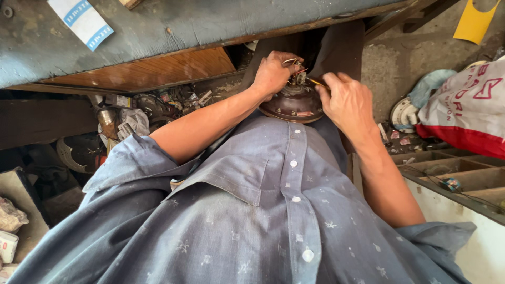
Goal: The person repairs an electrical motor by installing a capacitor and connecting wires to a terminal block. They use a screwdriver to secure the connections and adjust the wiring on the motor's end plate.
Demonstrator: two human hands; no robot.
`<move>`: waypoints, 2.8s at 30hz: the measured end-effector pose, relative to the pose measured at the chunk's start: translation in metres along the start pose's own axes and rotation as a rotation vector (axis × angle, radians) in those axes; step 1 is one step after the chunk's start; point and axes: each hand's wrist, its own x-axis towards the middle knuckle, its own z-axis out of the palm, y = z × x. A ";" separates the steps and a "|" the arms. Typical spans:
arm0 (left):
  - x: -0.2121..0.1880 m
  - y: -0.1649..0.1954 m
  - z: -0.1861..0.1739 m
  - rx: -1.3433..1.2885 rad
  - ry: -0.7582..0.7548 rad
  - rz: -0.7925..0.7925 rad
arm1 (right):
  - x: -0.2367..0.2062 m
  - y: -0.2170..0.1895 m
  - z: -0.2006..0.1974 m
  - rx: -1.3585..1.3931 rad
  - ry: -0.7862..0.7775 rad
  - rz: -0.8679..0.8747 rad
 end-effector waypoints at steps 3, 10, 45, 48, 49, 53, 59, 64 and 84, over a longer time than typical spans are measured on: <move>0.001 -0.001 0.000 0.025 -0.018 -0.017 | 0.001 0.003 -0.001 0.050 0.031 -0.046; 0.002 -0.002 0.001 0.053 0.008 0.021 | -0.001 -0.001 0.004 -0.002 0.094 -0.015; 0.000 0.005 -0.020 -0.090 -0.104 -0.134 | 0.042 -0.019 0.023 0.067 0.223 -0.287; -0.001 0.005 -0.019 0.022 -0.063 -0.011 | 0.031 -0.020 0.028 0.100 0.218 -0.210; 0.000 0.004 -0.020 0.030 -0.090 -0.031 | 0.028 -0.020 0.030 0.102 0.200 -0.176; 0.002 0.004 -0.023 -0.002 -0.150 -0.090 | 0.014 -0.021 0.036 0.139 0.159 -0.024; 0.002 0.005 -0.021 0.062 -0.128 -0.018 | 0.006 -0.019 0.042 0.167 0.244 0.008; 0.003 0.003 -0.019 0.129 -0.137 -0.037 | 0.008 -0.014 0.048 0.240 0.258 -0.035; 0.008 0.004 -0.033 -0.021 -0.259 -0.051 | 0.026 0.010 0.056 0.353 0.241 -0.315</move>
